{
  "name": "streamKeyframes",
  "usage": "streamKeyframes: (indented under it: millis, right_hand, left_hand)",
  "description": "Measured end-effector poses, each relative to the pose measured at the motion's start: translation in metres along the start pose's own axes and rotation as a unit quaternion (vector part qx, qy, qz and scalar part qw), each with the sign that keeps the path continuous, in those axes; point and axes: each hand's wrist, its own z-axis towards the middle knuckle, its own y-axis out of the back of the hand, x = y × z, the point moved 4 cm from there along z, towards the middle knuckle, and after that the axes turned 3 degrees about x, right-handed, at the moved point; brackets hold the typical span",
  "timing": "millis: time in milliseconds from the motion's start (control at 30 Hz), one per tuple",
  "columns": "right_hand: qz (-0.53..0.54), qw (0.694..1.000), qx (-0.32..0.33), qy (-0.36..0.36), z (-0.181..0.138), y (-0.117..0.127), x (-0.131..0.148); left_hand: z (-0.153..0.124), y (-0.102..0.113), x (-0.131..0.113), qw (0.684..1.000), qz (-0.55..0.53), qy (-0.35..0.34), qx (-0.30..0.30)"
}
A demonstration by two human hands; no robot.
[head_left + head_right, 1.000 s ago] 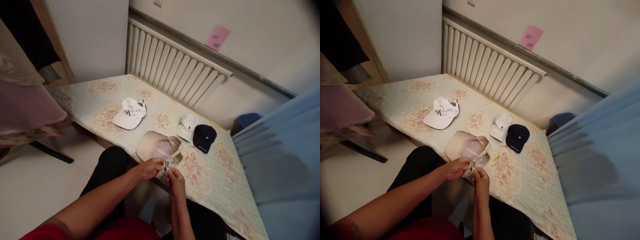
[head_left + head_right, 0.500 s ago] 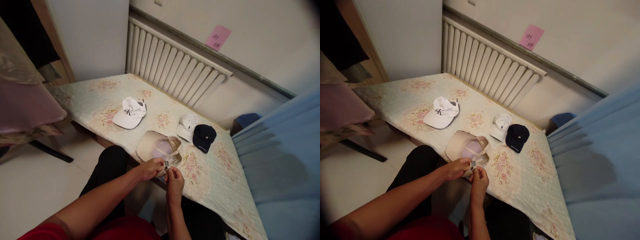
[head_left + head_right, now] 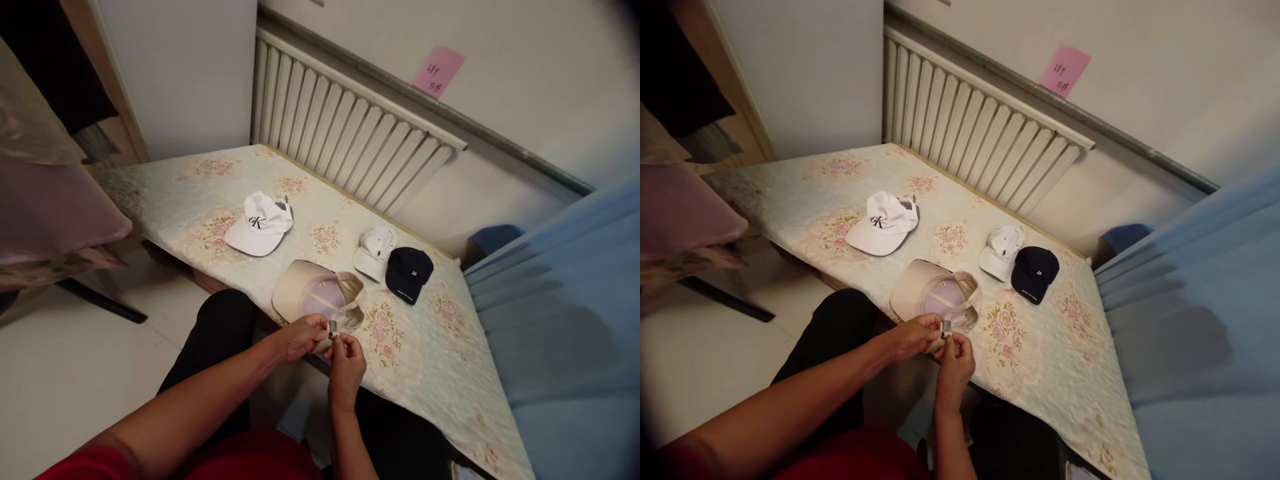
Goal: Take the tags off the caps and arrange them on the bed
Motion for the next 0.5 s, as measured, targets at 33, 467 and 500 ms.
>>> streamKeyframes:
  millis: [33,467,500]
  right_hand:
    - [-0.001,1.000,-0.001,0.002,0.000,0.000,0.000]
    - [-0.025,1.000,-0.006,-0.015,0.007,0.004,-0.015]
    - [-0.027,1.000,-0.001,-0.014,0.007,0.004,-0.015]
  left_hand:
    - [0.000,0.001,0.001,1.000,0.000,0.000,-0.002]
    - [0.000,0.011,0.005,0.995,0.012,-0.005,-0.101]
    - [0.001,0.012,0.006,0.994,0.015,-0.005,-0.106]
